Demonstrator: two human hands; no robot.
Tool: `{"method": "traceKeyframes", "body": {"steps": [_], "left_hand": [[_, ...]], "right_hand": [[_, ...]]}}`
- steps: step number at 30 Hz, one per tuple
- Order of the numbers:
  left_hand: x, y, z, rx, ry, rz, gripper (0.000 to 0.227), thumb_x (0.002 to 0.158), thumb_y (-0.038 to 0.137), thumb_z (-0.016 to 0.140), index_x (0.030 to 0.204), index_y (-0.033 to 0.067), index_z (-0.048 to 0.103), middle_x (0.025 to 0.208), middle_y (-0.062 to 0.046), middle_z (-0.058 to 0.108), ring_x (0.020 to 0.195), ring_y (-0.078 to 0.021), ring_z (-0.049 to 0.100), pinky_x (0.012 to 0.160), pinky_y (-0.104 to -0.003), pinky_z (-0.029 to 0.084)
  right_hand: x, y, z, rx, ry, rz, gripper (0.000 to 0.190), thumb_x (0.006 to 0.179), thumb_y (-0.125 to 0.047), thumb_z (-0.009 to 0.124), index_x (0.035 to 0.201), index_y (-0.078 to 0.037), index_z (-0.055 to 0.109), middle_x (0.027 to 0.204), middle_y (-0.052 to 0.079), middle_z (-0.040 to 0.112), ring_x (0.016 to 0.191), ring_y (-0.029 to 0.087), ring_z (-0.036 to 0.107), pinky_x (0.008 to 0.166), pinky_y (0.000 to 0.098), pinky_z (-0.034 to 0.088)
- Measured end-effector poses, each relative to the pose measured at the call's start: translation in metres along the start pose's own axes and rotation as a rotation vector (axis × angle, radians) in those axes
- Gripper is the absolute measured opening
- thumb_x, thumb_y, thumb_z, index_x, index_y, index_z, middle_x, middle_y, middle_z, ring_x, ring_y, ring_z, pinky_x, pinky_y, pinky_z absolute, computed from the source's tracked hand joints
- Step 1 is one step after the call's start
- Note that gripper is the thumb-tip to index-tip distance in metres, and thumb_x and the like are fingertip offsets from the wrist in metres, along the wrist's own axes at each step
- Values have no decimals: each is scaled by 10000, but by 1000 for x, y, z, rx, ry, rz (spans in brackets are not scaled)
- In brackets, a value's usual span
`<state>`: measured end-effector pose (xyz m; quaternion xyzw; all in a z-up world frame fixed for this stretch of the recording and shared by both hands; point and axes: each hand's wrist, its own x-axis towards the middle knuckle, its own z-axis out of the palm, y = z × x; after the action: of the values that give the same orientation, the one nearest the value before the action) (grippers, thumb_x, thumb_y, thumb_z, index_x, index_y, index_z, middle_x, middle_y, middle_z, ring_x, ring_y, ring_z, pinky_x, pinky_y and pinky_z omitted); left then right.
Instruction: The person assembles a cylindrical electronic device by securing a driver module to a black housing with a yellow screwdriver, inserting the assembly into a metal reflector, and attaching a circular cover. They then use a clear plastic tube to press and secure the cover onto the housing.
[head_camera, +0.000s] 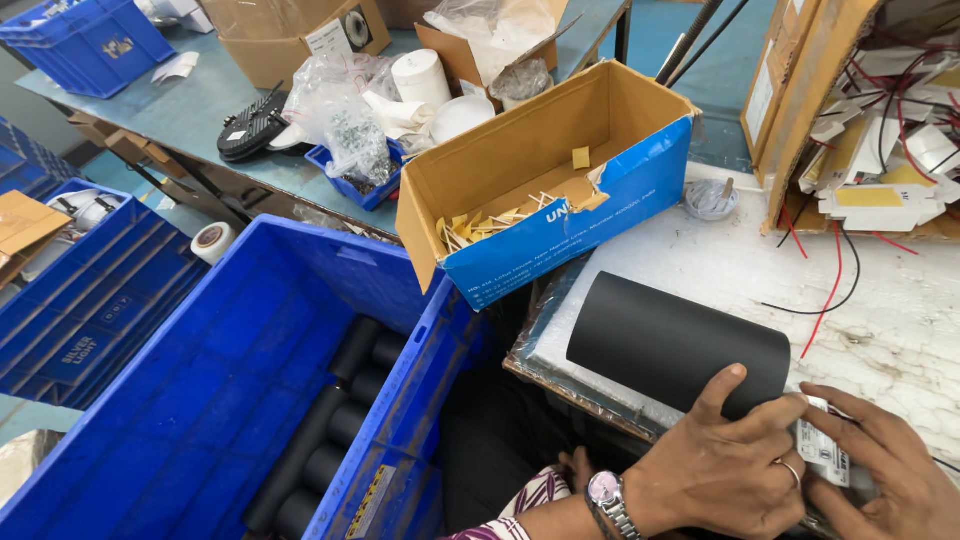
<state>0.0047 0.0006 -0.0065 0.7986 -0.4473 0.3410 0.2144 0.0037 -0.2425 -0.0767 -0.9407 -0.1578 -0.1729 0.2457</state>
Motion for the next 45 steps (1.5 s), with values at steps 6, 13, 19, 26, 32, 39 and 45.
{"method": "traceKeyframes", "body": {"steps": [6,13,19,26,32,39,45], "left_hand": [[-6,-5,11,-6,9,34,329,916,302,612,650,114,564,751,-7,615,1317,-126,525,1349,-494,-10],[-7,-11,4,21,36,95,311,961,278,604,690,130,570,762,3,607,1294,-129,541,1371,-500,-7],[-9,-13,8,33,-19,95,375,971,309,598,643,129,562,775,22,606,1278,-111,556,1344,-505,-30],[-14,-10,7,54,3,93,297,954,286,604,699,134,615,804,18,647,1319,-106,543,1346,-505,-35],[-17,-10,7,27,-20,84,270,960,299,609,768,115,659,867,19,661,1371,-107,504,1347,-508,-49],[5,-7,-25,9,-123,78,211,886,224,645,729,83,650,1199,-91,684,1387,-189,513,1282,-523,177],[46,-1,-42,-171,-133,62,171,899,159,662,1025,47,637,1180,-184,644,1081,-277,634,998,-366,473]], "right_hand": [[1,-6,-4,-30,-3,-7,670,566,-144,751,1234,-133,698,1428,45,619,1305,237,606,1111,388,474],[2,-12,-5,8,-20,-5,623,607,-198,763,1225,-138,714,1410,55,629,1298,244,608,1060,387,495],[2,-2,0,-10,-40,-74,600,625,-248,745,1212,-133,706,1437,71,610,1330,271,577,1083,433,458],[2,-15,-3,-67,-59,-22,620,639,-248,749,1251,-161,696,1450,36,603,1328,265,574,1075,437,464],[6,-27,-9,-83,-66,3,625,634,-220,741,1255,-166,684,1444,21,617,1308,251,593,1074,410,490],[6,-53,-24,10,104,37,747,623,-169,770,1358,-146,638,1399,65,628,1284,278,601,1058,416,491],[4,-59,-33,57,217,38,819,547,-169,753,1343,-47,605,1396,140,619,1286,322,595,1054,426,493]]}}
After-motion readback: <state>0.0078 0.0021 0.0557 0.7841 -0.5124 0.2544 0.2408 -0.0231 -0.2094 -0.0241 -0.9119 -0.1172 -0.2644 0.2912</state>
